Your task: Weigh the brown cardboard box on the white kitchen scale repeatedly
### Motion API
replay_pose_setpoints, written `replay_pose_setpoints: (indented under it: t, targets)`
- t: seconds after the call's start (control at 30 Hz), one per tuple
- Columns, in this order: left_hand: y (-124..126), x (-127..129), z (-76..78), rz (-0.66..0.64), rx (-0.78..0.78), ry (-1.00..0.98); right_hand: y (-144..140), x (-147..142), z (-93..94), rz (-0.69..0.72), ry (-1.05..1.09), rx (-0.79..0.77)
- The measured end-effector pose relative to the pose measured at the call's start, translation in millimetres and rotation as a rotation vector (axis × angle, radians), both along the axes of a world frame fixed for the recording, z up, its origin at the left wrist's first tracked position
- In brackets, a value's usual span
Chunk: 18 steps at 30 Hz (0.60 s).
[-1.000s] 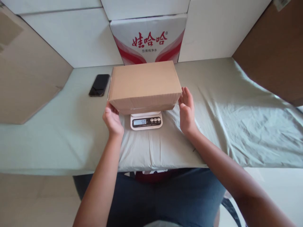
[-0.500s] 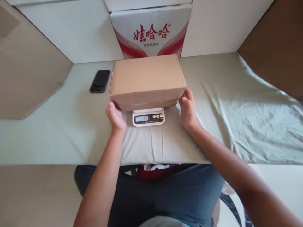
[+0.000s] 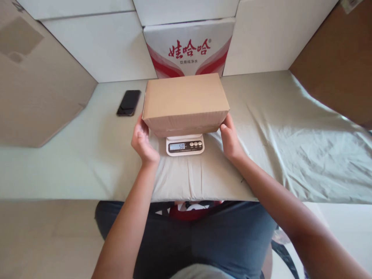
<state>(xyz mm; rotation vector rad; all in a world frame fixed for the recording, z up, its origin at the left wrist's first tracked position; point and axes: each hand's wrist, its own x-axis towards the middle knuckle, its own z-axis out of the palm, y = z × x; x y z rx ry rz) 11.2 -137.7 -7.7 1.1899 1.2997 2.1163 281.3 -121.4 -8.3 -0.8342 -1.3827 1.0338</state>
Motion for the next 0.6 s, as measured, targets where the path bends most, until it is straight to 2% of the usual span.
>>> replay_pose_setpoints:
  t: [0.3,0.6]
  targets:
    - [-6,8,-1.3,-0.089,-0.046,-0.049,0,0,-1.7,0.008,-0.031,0.045]
    - [-9,13,-0.4,-0.160,-0.080,-0.075,-6,-2,6.3,0.000,-0.039,0.044]
